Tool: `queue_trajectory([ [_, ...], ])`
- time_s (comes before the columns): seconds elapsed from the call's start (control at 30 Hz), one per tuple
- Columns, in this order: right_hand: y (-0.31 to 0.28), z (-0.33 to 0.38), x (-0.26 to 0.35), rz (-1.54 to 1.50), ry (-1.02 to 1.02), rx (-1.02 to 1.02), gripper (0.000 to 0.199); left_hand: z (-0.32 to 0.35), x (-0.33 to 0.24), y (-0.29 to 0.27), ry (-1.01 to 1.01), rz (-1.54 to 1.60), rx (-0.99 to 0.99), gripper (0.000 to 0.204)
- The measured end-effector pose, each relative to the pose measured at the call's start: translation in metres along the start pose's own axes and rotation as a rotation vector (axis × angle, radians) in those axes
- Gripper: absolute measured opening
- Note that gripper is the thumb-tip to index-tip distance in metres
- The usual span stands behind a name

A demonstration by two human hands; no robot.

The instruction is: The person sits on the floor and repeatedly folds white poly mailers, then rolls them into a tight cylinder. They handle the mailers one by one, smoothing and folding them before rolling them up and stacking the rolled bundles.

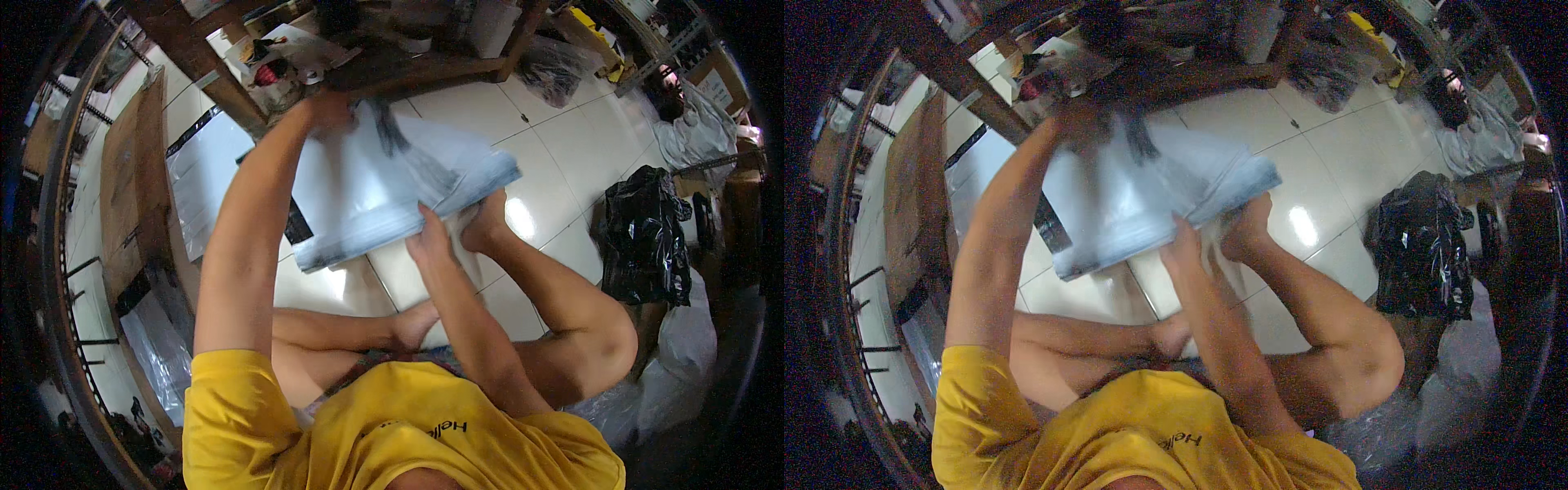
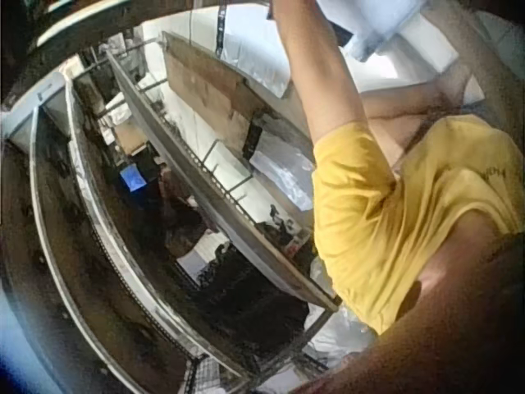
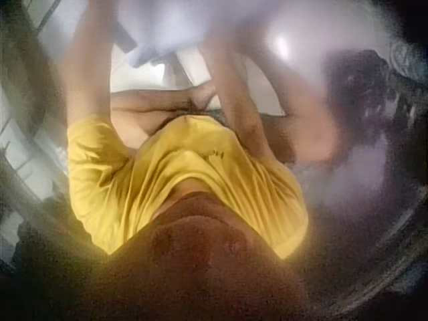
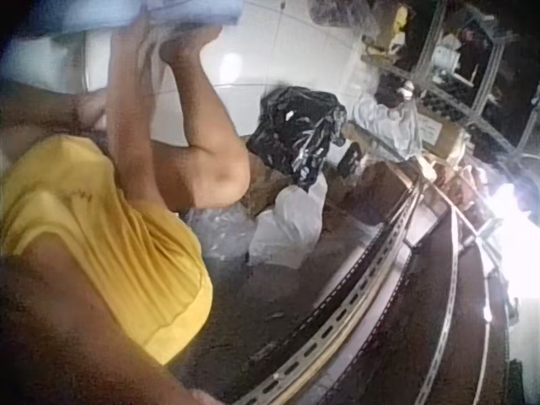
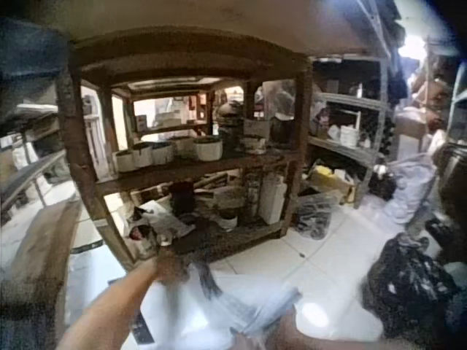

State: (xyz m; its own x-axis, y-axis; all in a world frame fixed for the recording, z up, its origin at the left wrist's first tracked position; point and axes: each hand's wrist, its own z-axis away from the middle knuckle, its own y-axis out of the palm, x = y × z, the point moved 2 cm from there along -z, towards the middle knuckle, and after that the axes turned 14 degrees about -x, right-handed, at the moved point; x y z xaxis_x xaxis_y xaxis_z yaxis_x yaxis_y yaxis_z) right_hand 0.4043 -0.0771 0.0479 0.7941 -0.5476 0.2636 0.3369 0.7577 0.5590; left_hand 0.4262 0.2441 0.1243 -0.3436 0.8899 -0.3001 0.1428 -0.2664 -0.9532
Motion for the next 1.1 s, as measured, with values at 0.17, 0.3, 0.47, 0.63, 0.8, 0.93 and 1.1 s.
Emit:
queue_trajectory([
  [0.17,-0.139,-0.123,-0.016,0.722,-0.539,0.106,0.045,-0.028,-0.026,0.08,0.01,-0.091,0.48,0.049],
  [0.3,-0.085,-0.04,-0.002,0.449,-0.064,-0.251,0.054,-0.014,0.057,0.163,-0.036,0.042,0.472,0.056],
  [0.47,-0.095,0.003,0.041,1.137,-0.997,-0.443,0.053,-0.011,0.036,0.128,-0.258,0.193,0.62,0.053],
  [0.63,0.008,-0.012,0.086,1.889,-1.411,0.441,0.035,-0.02,0.041,0.122,-0.218,0.022,0.642,0.058],
  [0.8,0.019,-0.052,0.097,2.614,-0.95,0.77,0.04,-0.024,0.052,0.142,-0.197,0.08,0.596,0.053],
  [0.93,0.02,-0.024,0.103,2.634,-0.968,0.991,0.054,-0.025,0.051,0.141,-0.234,0.087,0.623,0.049],
  [1.1,0.023,-0.015,0.097,2.778,-0.902,0.97,0.063,-0.016,0.042,0.136,-0.314,0.05,0.514,0.049],
])
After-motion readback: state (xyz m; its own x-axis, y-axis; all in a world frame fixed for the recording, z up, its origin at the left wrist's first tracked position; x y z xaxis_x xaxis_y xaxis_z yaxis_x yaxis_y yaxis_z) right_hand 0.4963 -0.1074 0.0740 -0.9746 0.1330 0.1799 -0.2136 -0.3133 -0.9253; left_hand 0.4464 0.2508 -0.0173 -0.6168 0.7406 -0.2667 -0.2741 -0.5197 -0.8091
